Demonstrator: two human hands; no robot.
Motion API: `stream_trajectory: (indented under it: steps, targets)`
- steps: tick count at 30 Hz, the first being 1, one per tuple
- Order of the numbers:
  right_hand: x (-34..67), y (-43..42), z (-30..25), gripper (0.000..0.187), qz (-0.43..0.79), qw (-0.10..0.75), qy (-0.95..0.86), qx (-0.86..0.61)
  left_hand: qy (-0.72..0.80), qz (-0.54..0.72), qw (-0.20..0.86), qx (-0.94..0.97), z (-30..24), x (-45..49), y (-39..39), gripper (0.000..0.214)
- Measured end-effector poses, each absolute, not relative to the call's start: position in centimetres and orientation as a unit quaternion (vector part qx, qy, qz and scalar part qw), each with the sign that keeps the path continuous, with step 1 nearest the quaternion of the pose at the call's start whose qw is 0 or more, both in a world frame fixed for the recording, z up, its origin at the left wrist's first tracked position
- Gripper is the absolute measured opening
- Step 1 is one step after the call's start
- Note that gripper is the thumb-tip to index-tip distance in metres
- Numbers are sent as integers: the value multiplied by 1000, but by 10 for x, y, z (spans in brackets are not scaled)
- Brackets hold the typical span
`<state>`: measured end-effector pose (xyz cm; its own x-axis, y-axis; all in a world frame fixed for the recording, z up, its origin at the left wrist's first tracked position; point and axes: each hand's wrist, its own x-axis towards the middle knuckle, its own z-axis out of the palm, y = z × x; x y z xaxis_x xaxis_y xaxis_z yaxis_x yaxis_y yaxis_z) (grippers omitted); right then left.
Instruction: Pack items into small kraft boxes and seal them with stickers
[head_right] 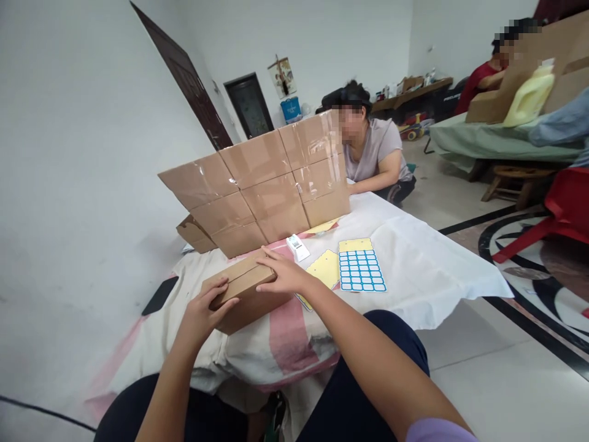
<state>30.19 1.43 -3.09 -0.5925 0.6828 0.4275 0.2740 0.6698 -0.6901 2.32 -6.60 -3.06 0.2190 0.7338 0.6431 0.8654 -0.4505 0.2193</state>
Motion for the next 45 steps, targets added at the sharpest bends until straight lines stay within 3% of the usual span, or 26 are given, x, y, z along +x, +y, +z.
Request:
stream_trajectory:
  steps: [6, 11, 20, 31, 42, 45]
  targets:
    - [302, 23, -29, 93, 304, 337, -858, -240, -517, -390, 109, -754, -33, 31, -75, 32]
    - [302, 17, -25, 84, 251, 314, -888, -223, -510, -379, 150, -757, -37, 26, -84, 30]
    - [296, 7, -35, 79, 229, 346, -881, -227, -506, -287, 180, -794, -39, 9, -85, 39]
    - [293, 11, -35, 71, 149, 370, -895, -198, -527, -285, 179, -780, -39, 11, -83, 49]
    - [275, -13, -40, 57, 136, 435, -859, -232, -438, -320, 189, -819, -42, -5, -85, 36]
    - [278, -32, -13, 51, 113, 435, -857, -253, -429, -331, 224, -810, -45, -5, -97, 50]
